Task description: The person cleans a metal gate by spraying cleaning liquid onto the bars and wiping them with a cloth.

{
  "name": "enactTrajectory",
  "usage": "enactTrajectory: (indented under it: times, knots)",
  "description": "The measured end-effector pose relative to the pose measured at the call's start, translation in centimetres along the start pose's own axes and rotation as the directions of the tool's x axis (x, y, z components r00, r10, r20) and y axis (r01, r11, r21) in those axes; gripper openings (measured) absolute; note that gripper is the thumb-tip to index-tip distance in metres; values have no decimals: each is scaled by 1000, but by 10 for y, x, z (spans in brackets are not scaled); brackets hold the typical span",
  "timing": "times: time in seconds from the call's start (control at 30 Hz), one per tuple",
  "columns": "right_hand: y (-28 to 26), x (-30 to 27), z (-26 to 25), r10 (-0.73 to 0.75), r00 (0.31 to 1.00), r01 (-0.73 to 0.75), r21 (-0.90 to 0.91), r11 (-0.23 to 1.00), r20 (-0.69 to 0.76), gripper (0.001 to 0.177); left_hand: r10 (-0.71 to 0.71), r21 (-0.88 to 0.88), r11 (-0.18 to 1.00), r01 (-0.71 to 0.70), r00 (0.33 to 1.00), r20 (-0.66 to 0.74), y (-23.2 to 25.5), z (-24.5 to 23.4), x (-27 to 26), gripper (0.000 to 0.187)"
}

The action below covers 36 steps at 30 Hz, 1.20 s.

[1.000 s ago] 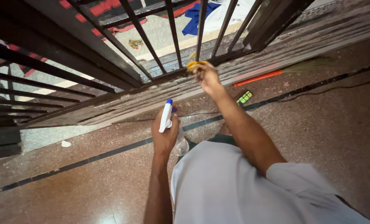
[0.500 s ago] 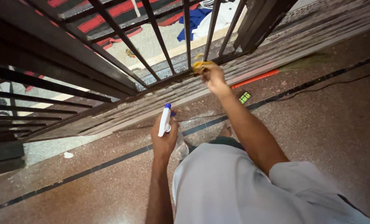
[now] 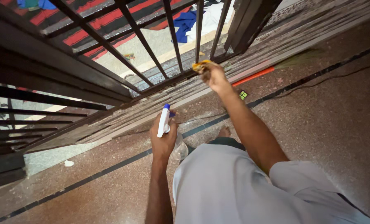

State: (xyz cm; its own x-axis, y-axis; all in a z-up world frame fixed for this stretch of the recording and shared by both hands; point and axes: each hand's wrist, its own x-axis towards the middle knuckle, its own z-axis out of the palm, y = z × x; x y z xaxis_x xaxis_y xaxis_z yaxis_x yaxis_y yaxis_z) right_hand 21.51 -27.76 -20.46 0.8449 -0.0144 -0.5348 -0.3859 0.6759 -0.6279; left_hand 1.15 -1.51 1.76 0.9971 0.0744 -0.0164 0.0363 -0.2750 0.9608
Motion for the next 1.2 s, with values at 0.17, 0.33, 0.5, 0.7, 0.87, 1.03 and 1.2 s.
enactTrajectory:
  times: [0.17, 0.33, 0.5, 0.7, 0.87, 1.03, 1.2]
  knots:
    - [-12, 10, -13, -46, 991, 64, 146, 987, -122, 17, -25, -25, 999, 25, 1000, -3, 0, 0, -1, 28]
    - [-36, 16, -27, 23, 969, 52, 297, 954, -245, 17, 44, -22, 999, -44, 999, -16, -6, 6, 2, 34]
    - [-33, 18, -39, 20, 997, 8, 347, 938, -78, 16, -30, 2, 1000, 30, 999, 11, -1, 15, 6, 33]
    - [-16, 23, -38, 139, 989, -104, 455, 884, -43, 23, 10, 39, 999, -11, 1000, 14, 2, 19, 7, 33]
    - [-17, 32, -42, 148, 988, -100, 560, 822, -40, 27, -28, 47, 999, 27, 1000, 15, 4, 20, 8, 33]
    - [-16, 31, -45, 30, 1000, -24, 631, 776, 1, 25, -26, -1, 1000, 26, 999, 31, 4, 21, 8, 35]
    - [-15, 27, -46, 52, 997, -11, 585, 811, -54, 20, -47, -23, 999, 47, 998, 35, 7, 22, 9, 31]
